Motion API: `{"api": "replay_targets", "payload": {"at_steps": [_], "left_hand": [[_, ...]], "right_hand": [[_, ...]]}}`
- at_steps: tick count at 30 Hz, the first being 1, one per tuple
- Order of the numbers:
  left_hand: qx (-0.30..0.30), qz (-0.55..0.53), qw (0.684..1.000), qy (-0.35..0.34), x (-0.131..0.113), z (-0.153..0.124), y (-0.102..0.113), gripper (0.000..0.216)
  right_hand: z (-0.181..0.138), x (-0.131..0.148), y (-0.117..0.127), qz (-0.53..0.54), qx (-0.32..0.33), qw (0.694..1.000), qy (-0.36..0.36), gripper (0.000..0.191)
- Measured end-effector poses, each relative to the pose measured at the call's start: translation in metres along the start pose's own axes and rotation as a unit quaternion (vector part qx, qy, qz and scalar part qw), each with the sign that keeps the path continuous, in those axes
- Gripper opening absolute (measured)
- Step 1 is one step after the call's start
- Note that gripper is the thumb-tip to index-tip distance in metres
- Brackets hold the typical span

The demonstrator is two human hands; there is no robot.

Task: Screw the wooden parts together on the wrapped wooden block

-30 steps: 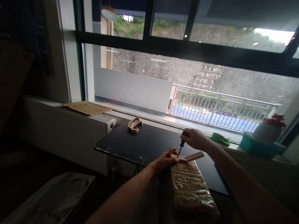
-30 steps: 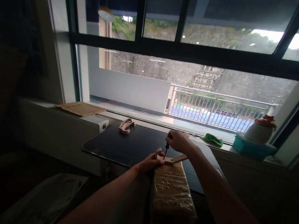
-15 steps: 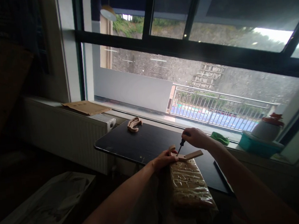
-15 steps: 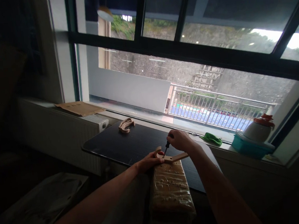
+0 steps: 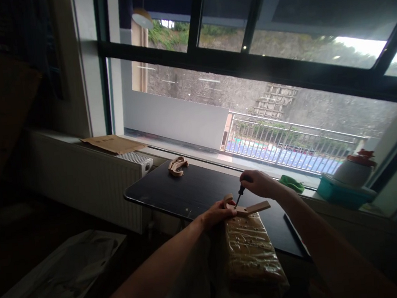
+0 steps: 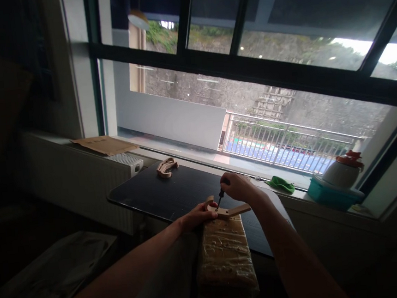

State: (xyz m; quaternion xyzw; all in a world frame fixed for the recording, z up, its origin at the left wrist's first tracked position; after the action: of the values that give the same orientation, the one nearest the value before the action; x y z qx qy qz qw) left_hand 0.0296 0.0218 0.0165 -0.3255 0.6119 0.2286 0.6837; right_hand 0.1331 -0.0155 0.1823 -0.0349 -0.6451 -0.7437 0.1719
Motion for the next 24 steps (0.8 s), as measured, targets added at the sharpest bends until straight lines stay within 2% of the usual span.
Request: {"api": "replay_targets", "payload": {"at_steps": [5,8,12,15,18,24], "left_hand": [[0.002,0.008,1.0,0.002,-0.001,0.001,0.0,0.048],[0.019,0.001,1.0,0.003,-0.001,0.0,-0.001,0.048],[0.035,-0.008,0.999,-0.003,-0.004,-0.003,-0.003,0.048],[0.031,0.011,0.999,-0.015,-0.004,-0.003,-0.003,0.048],[0.041,0.018,0.999,-0.026,-0.001,0.0,-0.002,0.048],[0.057,0.011,0.998,-0.03,0.008,0.004,0.001,0.047]], "right_hand": [[-0.004,-0.008,-0.001,0.002,-0.032,0.999,-0.015,0.026],[-0.006,-0.006,0.001,0.009,-0.016,1.0,-0.017,0.027],[-0.012,0.005,0.005,0.024,0.02,0.999,0.016,0.025],[-0.017,0.011,0.006,0.032,0.019,0.999,0.033,0.022],[-0.024,0.013,0.004,0.033,-0.003,0.999,0.031,0.021],[-0.033,0.011,0.001,0.013,-0.09,0.996,-0.002,0.025]]}}
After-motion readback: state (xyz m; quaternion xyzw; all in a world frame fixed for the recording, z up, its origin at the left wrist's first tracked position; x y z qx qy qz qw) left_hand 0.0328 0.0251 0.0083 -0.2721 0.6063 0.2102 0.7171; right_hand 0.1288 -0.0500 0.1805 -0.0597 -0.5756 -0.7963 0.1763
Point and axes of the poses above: each hand's wrist, its own z-axis towards the middle knuckle, its own y-axis out of the back of the hand, x = y × z, the point moved 5 cm from there along z, towards the middle knuckle, and after that the axes turned 7 degrees about z, right-handed, at the moved point
